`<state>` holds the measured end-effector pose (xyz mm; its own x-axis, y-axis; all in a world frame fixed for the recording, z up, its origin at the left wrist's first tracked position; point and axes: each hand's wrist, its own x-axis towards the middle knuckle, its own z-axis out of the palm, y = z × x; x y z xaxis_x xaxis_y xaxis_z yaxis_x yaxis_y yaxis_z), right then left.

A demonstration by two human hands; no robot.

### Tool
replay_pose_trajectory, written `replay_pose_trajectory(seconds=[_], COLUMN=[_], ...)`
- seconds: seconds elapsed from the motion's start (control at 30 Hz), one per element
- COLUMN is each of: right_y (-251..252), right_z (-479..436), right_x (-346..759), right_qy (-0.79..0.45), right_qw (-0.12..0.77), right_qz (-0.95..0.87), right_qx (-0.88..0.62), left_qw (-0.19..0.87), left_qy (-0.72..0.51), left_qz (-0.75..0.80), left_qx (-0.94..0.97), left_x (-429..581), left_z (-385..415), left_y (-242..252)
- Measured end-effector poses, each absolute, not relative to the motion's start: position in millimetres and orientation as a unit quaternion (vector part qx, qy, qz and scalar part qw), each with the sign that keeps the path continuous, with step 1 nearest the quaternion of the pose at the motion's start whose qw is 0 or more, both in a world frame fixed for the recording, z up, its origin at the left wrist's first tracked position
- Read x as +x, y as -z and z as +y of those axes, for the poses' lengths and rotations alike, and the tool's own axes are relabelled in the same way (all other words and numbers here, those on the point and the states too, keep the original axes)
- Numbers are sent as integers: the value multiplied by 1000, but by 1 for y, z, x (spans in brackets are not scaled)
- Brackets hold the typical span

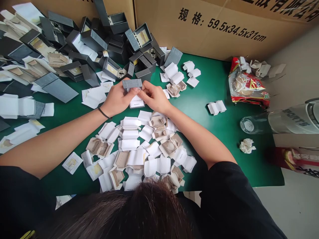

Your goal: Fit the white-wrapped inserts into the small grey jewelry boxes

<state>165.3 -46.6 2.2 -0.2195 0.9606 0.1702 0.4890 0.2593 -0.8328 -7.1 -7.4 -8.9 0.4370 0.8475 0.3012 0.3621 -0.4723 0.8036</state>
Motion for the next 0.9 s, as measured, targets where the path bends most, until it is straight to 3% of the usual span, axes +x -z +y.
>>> replay_pose_trajectory(seconds=[0.9], right_y=[-5], right_z=[-48], right_x=[163], right_qy=[-320], right_qw=[354], right_qz=[-707], right_qx=[-521], left_qw=[348], left_qy=[-363], left_qz=[385], left_qx=[774], left_x=[-7], left_z=[-7], left_y=[9])
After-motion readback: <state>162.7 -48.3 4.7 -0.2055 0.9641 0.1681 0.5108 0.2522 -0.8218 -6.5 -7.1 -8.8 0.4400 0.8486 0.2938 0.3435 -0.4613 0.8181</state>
